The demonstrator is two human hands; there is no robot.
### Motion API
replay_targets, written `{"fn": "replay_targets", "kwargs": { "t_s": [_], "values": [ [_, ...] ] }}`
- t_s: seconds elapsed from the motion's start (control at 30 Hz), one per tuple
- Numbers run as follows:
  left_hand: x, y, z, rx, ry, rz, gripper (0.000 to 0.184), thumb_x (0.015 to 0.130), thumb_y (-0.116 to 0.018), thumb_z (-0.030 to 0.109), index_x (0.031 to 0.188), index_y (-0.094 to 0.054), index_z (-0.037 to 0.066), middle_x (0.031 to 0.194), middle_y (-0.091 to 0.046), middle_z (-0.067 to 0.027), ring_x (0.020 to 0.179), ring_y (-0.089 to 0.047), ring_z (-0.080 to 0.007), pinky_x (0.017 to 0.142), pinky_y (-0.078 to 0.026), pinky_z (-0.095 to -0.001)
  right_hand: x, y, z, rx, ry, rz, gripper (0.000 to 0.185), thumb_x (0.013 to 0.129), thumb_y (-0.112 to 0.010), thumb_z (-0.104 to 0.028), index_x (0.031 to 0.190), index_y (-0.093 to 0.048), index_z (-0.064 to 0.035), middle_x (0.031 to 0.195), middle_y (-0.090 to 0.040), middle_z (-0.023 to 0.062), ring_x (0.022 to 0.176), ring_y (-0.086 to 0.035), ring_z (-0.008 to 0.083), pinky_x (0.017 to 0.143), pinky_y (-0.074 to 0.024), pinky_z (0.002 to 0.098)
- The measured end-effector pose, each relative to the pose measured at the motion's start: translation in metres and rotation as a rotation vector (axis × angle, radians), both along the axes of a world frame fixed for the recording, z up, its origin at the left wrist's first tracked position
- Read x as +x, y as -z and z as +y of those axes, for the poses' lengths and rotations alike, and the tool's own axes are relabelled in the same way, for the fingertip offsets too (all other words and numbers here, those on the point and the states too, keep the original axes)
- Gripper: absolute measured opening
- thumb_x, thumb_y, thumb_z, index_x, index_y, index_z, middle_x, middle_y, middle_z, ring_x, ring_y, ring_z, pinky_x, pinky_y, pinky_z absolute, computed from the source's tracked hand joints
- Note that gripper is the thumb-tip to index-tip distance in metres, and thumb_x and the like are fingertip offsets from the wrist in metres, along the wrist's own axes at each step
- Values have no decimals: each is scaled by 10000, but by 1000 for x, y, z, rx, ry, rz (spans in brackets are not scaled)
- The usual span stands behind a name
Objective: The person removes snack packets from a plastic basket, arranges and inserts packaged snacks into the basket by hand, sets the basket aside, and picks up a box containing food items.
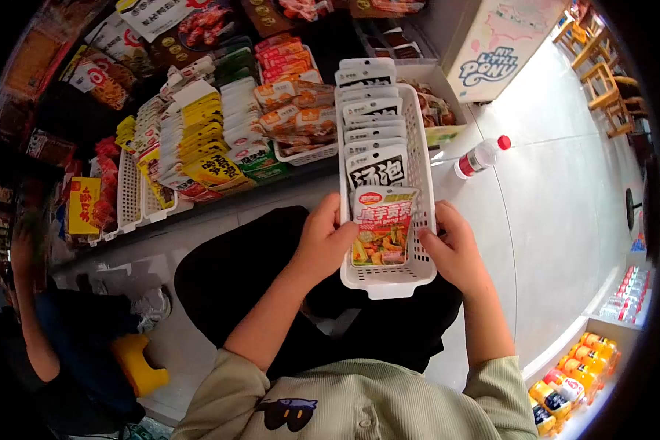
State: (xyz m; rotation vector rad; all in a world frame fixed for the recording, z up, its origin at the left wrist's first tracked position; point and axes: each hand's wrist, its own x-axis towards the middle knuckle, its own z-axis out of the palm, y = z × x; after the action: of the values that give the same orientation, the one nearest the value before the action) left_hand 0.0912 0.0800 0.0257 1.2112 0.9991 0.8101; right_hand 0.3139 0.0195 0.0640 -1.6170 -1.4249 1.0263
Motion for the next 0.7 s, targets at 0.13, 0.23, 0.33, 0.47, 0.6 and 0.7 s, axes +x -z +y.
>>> {"fn": "replay_targets", "kwargs": {
  "t_s": [0.13,0.23,0.33,0.47,0.6,0.7],
  "values": [
    [2,-3,6,-42,24,-69,313,825,-512,-53,1132,-552,-8,921,-624,-29,788,-587,-65,688,-483,-238,4,10,3,26,3,-34,180,844,-601,-77,962,-564,53,868,-497,127,743,-505,205,655,-444,307],
    [2,12,19,47,24,-53,321,828,-515,-52,1144,-548,-9,930,-622,-31,795,-583,-65,692,-481,-240,7,14,14,52,11,-17,192,856,-609,-87,989,-580,49,864,-526,122,752,-525,197,653,-453,312],
    [13,7,27,108,28,-69,317,836,-521,-47,1150,-545,-9,937,-622,-33,804,-581,-67,697,-480,-239,15,12,28,63,40,-28,207,864,-618,-92,1018,-596,45,859,-568,113,752,-552,190,647,-465,318],
    [25,22,40,137,-18,-32,288,860,-545,-24,1147,-550,-3,927,-616,-28,800,-573,-65,696,-476,-237,29,18,48,96,25,-26,218,861,-627,-85,1038,-620,42,853,-620,111,749,-586,177,643,-478,322],
    [32,24,47,156,-41,56,242,871,-557,-1,1112,-556,5,850,-567,-2,741,-530,-63,657,-460,-250,36,18,61,-5,4,-71,191,871,-620,-19,1046,-626,58,898,-662,82,852,-606,140,755,-495,301],
    [36,35,49,207,-48,134,218,873,-570,17,1090,-554,8,815,-539,1,721,-504,-66,639,-446,-260,39,30,67,49,-1,-71,193,864,-624,-51,1027,-625,54,861,-645,99,798,-594,155,706,-487,309]
  ]
}}
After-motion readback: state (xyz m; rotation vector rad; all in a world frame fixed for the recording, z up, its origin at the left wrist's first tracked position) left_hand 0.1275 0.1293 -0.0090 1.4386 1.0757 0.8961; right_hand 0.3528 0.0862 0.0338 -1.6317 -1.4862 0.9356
